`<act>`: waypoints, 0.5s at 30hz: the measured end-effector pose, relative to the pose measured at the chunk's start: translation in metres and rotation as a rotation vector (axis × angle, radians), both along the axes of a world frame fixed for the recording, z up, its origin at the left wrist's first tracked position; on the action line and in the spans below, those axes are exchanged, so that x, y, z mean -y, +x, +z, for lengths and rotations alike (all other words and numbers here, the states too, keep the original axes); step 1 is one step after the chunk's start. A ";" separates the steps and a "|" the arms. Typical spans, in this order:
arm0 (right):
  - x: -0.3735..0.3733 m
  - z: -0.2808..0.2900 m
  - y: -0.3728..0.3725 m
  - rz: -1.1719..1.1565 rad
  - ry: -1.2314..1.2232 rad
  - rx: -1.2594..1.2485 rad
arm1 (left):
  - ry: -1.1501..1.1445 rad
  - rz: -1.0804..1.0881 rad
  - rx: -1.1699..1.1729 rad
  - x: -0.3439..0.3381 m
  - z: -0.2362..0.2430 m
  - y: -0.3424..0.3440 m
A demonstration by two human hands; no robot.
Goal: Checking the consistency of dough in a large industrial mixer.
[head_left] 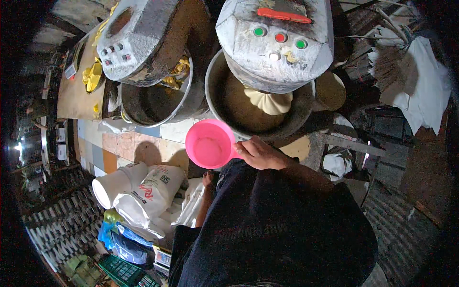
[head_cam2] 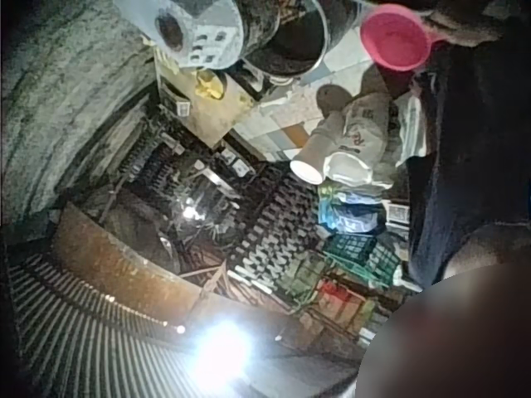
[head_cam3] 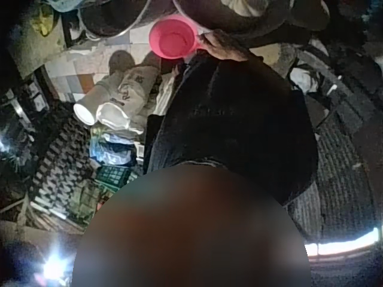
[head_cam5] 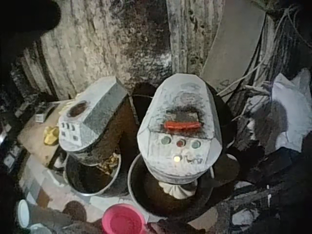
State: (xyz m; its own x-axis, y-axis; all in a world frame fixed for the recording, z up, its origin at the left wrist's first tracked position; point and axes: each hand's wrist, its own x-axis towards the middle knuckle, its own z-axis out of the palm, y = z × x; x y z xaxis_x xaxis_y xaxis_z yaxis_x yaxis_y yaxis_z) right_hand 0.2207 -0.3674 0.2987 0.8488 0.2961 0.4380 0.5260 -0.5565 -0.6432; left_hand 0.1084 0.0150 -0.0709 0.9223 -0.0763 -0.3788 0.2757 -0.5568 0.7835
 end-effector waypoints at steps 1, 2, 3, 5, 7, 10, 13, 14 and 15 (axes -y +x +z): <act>0.000 -0.005 0.000 0.009 0.011 0.010 | -0.001 -0.009 0.006 -0.001 -0.001 0.001; 0.000 -0.004 0.002 0.018 0.019 0.019 | -0.002 -0.017 0.010 0.000 -0.003 0.001; 0.001 -0.002 0.002 0.018 0.018 0.021 | -0.005 -0.027 0.013 0.000 -0.004 0.001; 0.000 0.003 0.000 0.025 -0.081 0.134 | -0.003 -0.051 0.028 -0.005 -0.007 -0.003; -0.001 0.006 0.000 0.016 -0.025 0.060 | -0.019 -0.144 0.075 -0.013 -0.014 -0.002; 0.002 -0.008 0.001 -0.008 0.045 -0.151 | 0.359 -0.078 0.250 0.019 0.013 0.012; 0.001 -0.006 0.001 0.039 0.074 -0.134 | 0.149 -0.027 0.094 0.008 0.014 0.004; 0.002 -0.006 0.001 0.033 0.045 0.002 | 0.113 -0.021 0.067 0.007 0.012 0.005; 0.002 -0.008 0.001 0.033 0.044 0.003 | 0.098 -0.015 0.050 0.006 0.011 0.004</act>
